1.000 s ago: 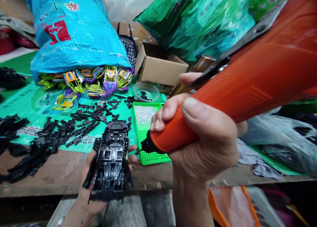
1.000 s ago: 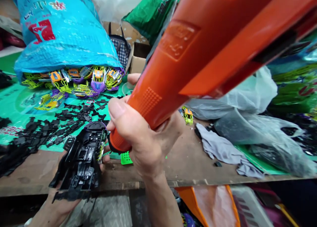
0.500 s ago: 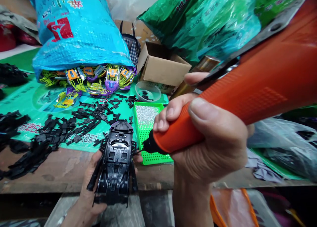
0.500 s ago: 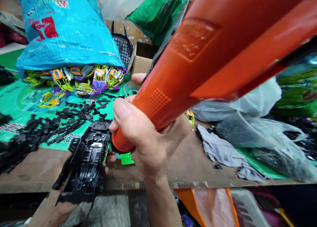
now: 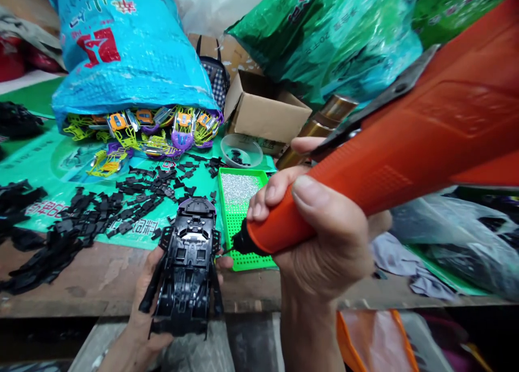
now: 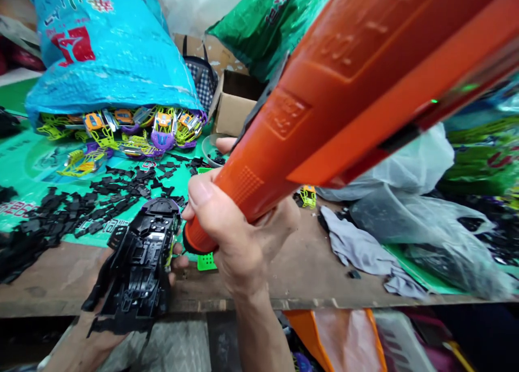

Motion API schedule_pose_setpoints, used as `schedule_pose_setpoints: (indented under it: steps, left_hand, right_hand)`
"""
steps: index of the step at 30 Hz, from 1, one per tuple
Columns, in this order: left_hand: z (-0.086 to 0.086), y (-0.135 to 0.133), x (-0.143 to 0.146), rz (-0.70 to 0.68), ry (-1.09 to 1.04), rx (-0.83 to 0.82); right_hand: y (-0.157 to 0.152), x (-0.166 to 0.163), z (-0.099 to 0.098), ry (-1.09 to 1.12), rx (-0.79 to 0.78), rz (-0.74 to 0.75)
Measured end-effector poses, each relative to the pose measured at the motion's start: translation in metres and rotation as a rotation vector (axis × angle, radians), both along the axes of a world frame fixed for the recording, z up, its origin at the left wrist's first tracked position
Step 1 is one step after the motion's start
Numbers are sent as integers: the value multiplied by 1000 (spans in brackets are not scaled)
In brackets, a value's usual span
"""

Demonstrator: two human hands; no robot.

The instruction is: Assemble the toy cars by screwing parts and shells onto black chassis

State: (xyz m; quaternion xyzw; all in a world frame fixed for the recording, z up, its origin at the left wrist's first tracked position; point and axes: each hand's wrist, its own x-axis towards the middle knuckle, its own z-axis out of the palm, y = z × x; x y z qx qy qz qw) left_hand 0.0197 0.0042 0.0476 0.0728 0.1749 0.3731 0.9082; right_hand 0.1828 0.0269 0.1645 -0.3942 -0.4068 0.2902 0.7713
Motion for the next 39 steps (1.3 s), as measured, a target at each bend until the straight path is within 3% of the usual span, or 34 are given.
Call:
schedule_pose_setpoints:
  steps: [12, 20, 30, 39]
  left_hand:
    - [-1, 1, 13, 2, -14, -24]
    - [5, 8, 21, -124, -134, 59]
    - [-7, 8, 14, -114, -239, 92]
    - [-1, 11, 20, -67, -73, 28]
  right_hand:
    - [-1, 2, 9, 65, -8, -6]
    - [-4, 7, 7, 12, -4, -4]
    - [0, 12, 9, -160, -41, -78]
    - [-2, 14, 8, -142, -73, -76]
